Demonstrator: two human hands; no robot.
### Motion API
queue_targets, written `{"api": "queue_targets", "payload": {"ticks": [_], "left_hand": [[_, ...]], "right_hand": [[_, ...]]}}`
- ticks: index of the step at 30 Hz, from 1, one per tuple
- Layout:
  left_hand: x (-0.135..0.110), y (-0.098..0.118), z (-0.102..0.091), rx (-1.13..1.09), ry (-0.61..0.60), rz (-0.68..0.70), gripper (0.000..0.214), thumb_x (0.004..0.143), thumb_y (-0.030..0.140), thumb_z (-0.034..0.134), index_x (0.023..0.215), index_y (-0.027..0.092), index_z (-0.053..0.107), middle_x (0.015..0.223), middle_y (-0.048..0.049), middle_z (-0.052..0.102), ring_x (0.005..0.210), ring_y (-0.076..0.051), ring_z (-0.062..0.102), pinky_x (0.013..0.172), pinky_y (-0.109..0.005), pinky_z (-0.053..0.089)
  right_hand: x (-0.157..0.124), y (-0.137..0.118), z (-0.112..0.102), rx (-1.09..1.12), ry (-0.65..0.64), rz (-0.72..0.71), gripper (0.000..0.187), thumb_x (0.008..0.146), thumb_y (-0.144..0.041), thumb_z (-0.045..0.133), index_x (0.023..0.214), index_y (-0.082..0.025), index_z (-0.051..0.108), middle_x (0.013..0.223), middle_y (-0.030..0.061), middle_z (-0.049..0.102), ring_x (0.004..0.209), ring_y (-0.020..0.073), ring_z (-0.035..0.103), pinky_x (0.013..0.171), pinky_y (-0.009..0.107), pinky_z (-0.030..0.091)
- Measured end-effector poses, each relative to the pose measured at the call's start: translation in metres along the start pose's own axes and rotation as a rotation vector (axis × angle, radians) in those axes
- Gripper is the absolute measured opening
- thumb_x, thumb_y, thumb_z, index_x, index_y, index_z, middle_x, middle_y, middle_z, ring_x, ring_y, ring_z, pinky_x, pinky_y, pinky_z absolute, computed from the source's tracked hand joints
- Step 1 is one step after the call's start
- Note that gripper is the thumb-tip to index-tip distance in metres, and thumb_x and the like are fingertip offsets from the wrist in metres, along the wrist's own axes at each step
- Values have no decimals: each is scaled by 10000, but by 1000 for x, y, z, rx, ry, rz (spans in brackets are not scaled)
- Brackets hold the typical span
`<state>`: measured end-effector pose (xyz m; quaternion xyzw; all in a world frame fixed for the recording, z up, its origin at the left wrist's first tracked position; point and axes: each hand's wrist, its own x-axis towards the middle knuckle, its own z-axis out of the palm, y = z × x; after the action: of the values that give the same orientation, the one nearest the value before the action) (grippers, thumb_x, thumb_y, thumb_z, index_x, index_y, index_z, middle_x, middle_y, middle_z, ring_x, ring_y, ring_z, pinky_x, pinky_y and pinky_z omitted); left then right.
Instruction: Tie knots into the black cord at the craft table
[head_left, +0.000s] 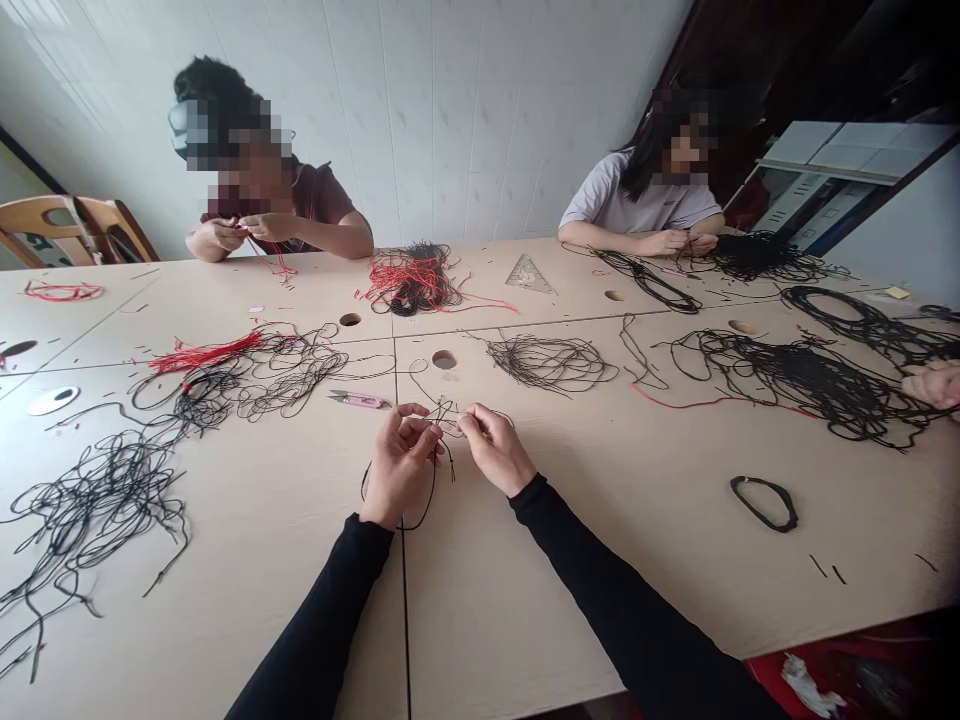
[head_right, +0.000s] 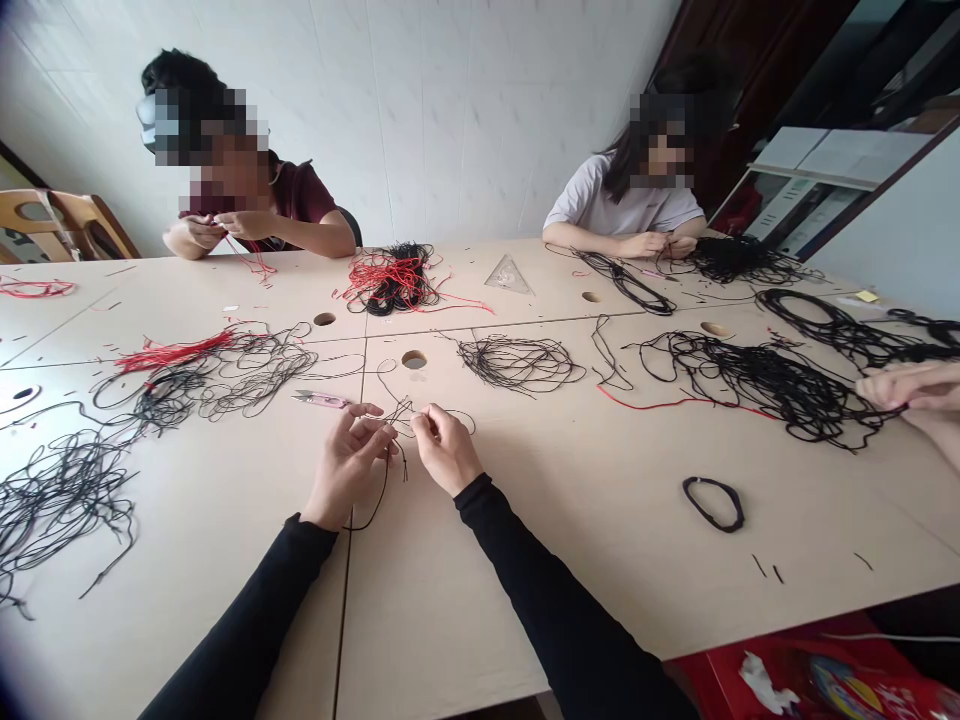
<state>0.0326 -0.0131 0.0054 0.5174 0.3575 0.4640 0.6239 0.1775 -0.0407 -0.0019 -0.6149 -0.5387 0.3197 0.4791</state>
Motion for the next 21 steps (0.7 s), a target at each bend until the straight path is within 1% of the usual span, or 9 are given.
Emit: {"api": "queue_targets", "payload": {"ticks": [3, 5, 7, 9, 11, 13, 16, 21], "left_hand": [[0, -1, -1, 3, -10, 19, 306, 784, 309, 726, 957, 205, 496, 692, 43, 579, 590, -119, 580, 524, -247, 482], [0, -3, -2, 9, -27, 32, 289, 799, 305, 717, 952, 205, 492, 689, 46, 575, 593, -118, 580, 528, -247, 484], [0, -5, -2, 15, -48, 42, 275, 813, 304, 708, 951, 206, 490, 694, 46, 576, 597, -118, 582, 534, -250, 490], [0, -7, -3, 19, -67, 50, 267, 824, 309, 701, 954, 207, 491, 704, 43, 581, 606, -120, 586, 539, -252, 496], [0, -8, -4, 23, -75, 58, 261, 832, 317, 695, 958, 207, 495, 708, 41, 582, 613, -122, 590, 540, -251, 497], [0, -8, -5, 33, -74, 66, 250, 836, 319, 691, 961, 206, 507, 706, 40, 574, 615, -121, 591, 537, -247, 495], [0, -8, -5, 57, -69, 78, 216, 839, 319, 687, 930, 194, 536, 737, 27, 572, 617, -118, 589, 528, -245, 490], [1, -8, -5, 72, -77, 86, 189, 838, 323, 689, 879, 175, 578, 808, 0, 590, 616, -108, 580, 519, -241, 483]], "right_hand": [[3, 5, 0, 114, -61, 131, 227, 863, -341, 449, 679, -211, 472, 563, -48, 422, 474, 106, 330, 472, 249, 286], [3, 6, -1, 110, -92, 149, 232, 863, -345, 456, 678, -208, 478, 552, -53, 417, 459, 100, 321, 458, 242, 281], [2, 5, -2, 30, -105, 73, 255, 868, -366, 479, 675, -200, 493, 550, -52, 414, 475, 101, 333, 472, 238, 293], [1, 4, -4, -56, -115, -36, 273, 874, -391, 503, 689, -191, 523, 576, -36, 463, 511, 108, 377, 504, 238, 322], [0, 3, -6, -106, -121, -105, 286, 885, -412, 510, 717, -184, 556, 617, -15, 529, 545, 119, 425, 529, 240, 345], [1, 2, -7, -121, -117, -124, 298, 895, -425, 511, 740, -181, 583, 643, -2, 567, 558, 126, 454, 534, 240, 358], [1, 3, -8, -135, -96, -146, 298, 900, -420, 524, 744, -179, 605, 645, 2, 583, 563, 128, 468, 547, 240, 374], [2, 7, -5, -142, -49, -248, 228, 904, -364, 553, 839, -177, 666, 767, 33, 669, 617, 137, 526, 599, 244, 416]]}}
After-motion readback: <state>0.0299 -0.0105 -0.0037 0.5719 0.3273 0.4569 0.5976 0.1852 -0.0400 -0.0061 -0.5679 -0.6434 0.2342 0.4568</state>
